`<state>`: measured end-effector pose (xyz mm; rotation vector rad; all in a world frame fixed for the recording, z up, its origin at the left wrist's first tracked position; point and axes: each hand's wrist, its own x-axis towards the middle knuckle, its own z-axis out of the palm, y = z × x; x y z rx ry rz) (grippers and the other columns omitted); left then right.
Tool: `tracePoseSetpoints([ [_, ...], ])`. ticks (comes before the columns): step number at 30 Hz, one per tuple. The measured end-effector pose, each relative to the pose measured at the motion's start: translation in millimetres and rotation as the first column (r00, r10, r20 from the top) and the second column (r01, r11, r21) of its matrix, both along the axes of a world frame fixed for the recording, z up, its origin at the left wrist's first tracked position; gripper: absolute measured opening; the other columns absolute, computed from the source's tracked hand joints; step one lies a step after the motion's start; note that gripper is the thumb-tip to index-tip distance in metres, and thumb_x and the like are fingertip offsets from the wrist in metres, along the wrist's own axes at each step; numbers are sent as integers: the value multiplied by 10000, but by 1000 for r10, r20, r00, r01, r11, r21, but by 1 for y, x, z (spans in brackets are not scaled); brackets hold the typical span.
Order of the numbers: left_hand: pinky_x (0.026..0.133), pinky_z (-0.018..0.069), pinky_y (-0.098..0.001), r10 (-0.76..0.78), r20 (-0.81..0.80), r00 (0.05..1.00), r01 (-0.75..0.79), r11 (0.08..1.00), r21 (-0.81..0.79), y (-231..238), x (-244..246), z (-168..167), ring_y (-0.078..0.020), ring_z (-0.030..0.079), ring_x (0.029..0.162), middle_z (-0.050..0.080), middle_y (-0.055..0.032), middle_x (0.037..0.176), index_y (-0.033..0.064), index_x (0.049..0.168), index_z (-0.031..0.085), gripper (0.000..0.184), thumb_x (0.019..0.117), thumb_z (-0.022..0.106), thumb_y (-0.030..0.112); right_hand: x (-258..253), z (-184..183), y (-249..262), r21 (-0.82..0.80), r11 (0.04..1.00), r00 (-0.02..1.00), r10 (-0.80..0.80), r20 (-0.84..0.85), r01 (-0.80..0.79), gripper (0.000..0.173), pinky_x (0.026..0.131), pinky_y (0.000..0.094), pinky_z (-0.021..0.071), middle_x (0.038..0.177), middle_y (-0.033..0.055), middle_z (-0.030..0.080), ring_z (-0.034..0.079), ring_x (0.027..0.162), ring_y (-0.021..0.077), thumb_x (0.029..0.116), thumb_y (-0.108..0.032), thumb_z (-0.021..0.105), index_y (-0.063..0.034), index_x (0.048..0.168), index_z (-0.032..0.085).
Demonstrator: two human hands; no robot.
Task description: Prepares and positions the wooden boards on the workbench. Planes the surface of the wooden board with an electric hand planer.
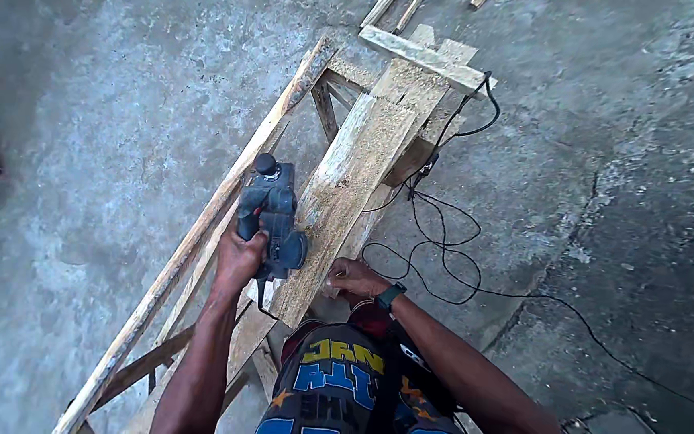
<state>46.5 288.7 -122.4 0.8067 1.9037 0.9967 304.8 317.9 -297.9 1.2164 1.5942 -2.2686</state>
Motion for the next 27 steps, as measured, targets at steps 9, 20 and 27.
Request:
tracePoseSetpoints([
  [9, 532, 557, -338, -96, 28, 995, 98, 989, -106, 78, 42, -32, -166, 598, 508, 623, -59, 657, 34, 1159, 617, 255, 923, 654, 122, -36, -14, -46, -163, 968, 982, -184, 46, 190, 494, 845, 417, 628, 1045, 155, 732, 749, 873, 229, 968, -355, 700, 16, 1276, 593],
  [20, 550, 574, -332, -121, 12, 993, 121, 976, -183, 100, 42, -55, -153, 614, 510, 634, -38, 654, 44, 1138, 629, 261, 897, 677, 133, -39, 1, -28, -164, 952, 958, -232, 166, 259, 615, 808, 416, 660, 1161, 152, 706, 759, 897, 232, 876, -262, 816, -14, 1362, 532],
  [27, 544, 575, -319, -170, -16, 985, 163, 966, -201, 134, 45, -53, -139, 617, 515, 642, -31, 662, 58, 1150, 631, 264, 905, 688, 139, -36, 1, -17, -168, 972, 978, -141, 154, 166, 628, 854, 420, 634, 1176, 154, 695, 743, 931, 224, 878, -317, 804, -15, 1361, 539],
])
